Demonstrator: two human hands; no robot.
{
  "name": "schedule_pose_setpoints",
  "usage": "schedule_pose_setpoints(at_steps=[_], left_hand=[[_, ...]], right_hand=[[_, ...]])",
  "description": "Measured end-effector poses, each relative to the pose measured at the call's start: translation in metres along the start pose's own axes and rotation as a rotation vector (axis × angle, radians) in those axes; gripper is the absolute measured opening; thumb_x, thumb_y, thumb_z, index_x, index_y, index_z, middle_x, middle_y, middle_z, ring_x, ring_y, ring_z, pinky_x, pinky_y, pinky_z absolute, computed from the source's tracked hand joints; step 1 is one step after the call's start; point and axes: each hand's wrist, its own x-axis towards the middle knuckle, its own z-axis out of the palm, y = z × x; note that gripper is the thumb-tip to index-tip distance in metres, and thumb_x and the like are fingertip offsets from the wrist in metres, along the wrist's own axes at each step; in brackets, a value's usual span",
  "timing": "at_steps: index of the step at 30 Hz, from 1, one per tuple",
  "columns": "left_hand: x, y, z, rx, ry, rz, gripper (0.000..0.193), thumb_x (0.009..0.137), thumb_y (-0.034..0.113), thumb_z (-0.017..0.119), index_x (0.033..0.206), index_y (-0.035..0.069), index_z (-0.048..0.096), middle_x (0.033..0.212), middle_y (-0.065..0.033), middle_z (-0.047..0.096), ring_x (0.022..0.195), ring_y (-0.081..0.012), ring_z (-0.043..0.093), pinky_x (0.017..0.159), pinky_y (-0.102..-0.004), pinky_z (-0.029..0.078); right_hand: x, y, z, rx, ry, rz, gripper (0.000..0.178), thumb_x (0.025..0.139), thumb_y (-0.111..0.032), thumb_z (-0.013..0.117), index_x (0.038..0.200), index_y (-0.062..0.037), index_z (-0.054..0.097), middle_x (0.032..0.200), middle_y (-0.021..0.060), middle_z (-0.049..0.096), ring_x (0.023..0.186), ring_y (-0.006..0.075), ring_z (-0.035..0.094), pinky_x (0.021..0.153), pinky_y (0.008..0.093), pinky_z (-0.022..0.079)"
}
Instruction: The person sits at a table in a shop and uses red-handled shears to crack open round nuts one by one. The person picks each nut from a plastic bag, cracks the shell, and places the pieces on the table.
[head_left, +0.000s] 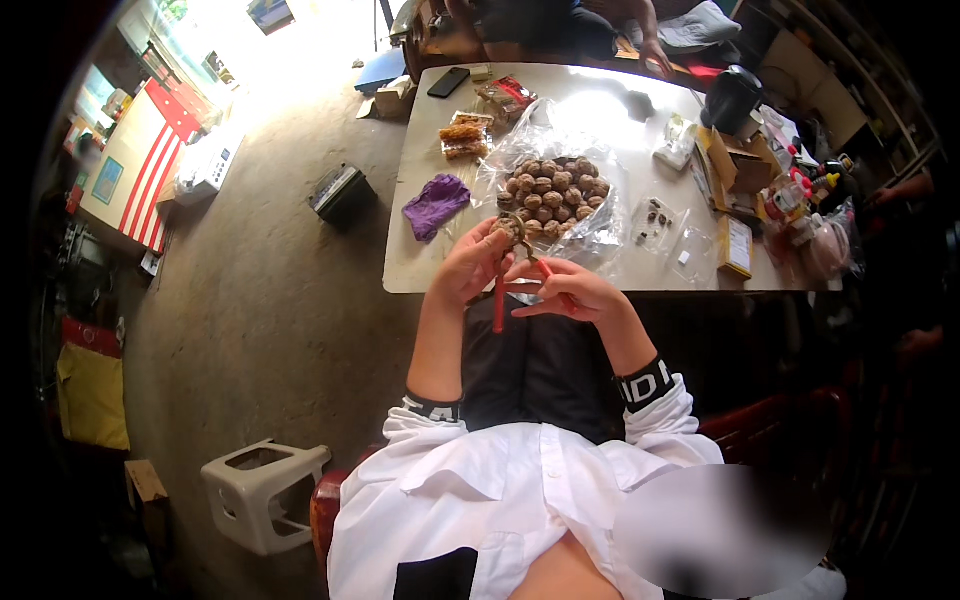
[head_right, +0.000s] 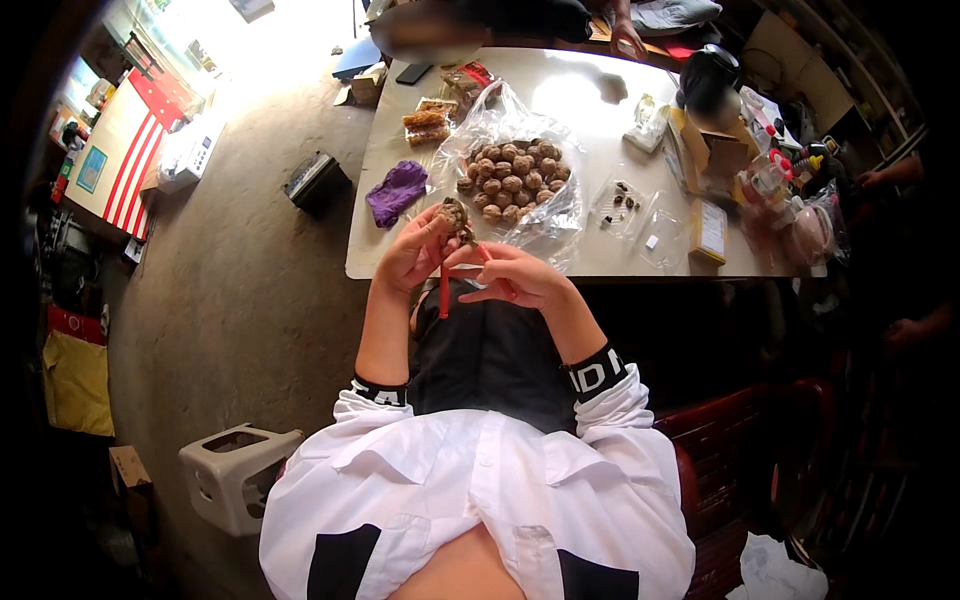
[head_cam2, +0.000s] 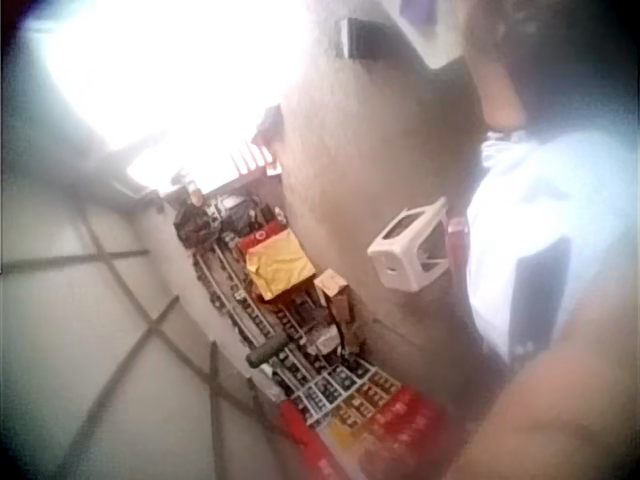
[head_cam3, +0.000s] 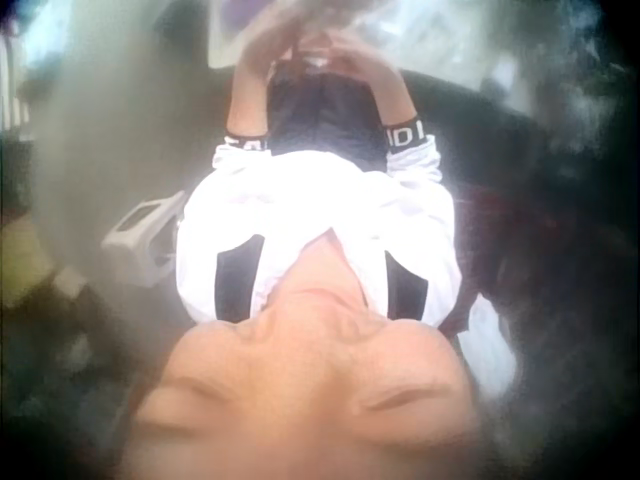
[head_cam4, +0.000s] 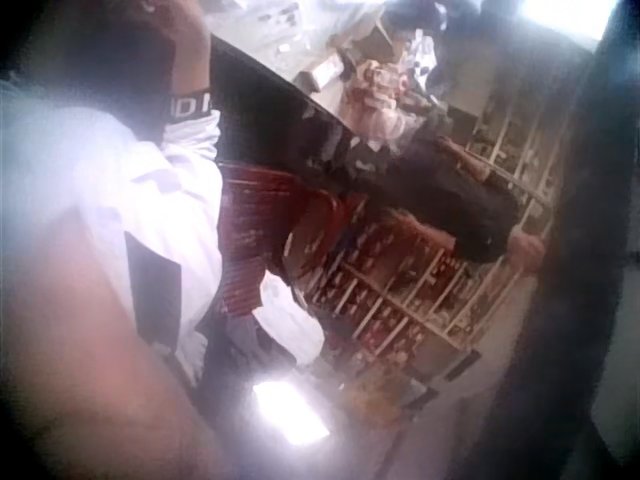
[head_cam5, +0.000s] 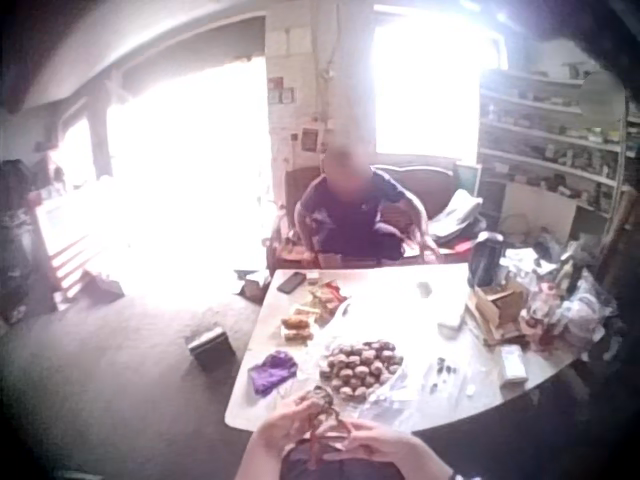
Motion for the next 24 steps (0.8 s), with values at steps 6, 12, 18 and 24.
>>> schedule_pose_setpoints(at_steps=[6, 12, 18, 24], left_hand=[[0.002, 0.008, -0.004, 0.002, -0.089, -0.093, 0.027, 0.093, 0.020, 0.056, 0.112, 0.000, 0.052, 0.102, -0.0083, 0.063, 0.084, -0.0133, 0.061, 0.070, -0.0254, 0.050], [0.002, 0.003, -0.008, -0.018, -0.024, -0.052, 0.032, 0.095, 0.028, 0.052, 0.109, -0.001, 0.054, 0.099, -0.0146, 0.065, 0.081, -0.0182, 0.064, 0.069, -0.0277, 0.053], [0.005, 0.003, -0.001, 0.111, -0.006, -0.029, 0.034, 0.096, 0.028, 0.050, 0.114, -0.001, 0.050, 0.093, -0.0090, 0.061, 0.075, -0.0148, 0.061, 0.065, -0.0278, 0.052], [0.000, 0.000, -0.004, -0.010, -0.079, 0.021, 0.041, 0.097, 0.034, 0.046, 0.118, -0.001, 0.048, 0.094, -0.0112, 0.062, 0.076, -0.0158, 0.061, 0.067, -0.0278, 0.051]], right_hand=[[-0.002, -0.008, -0.003, -0.043, -0.062, 0.022, 0.051, 0.073, 0.005, 0.044, 0.124, 0.0056, 0.045, 0.130, 0.0156, 0.048, 0.132, 0.0295, 0.036, 0.095, 0.0465, 0.046], [-0.002, -0.010, -0.005, -0.039, -0.048, 0.032, 0.049, 0.073, 0.005, 0.044, 0.122, 0.0064, 0.047, 0.131, 0.0166, 0.047, 0.133, 0.0318, 0.035, 0.096, 0.0498, 0.044], [0.001, -0.009, -0.009, -0.078, -0.023, 0.070, 0.045, 0.077, 0.004, 0.045, 0.122, 0.0055, 0.048, 0.131, 0.0155, 0.048, 0.132, 0.0305, 0.036, 0.099, 0.0510, 0.041], [0.003, -0.011, 0.003, -0.066, -0.044, 0.030, 0.043, 0.079, 0.004, 0.044, 0.121, 0.0031, 0.048, 0.123, 0.0110, 0.050, 0.129, 0.0256, 0.040, 0.097, 0.0491, 0.042]])
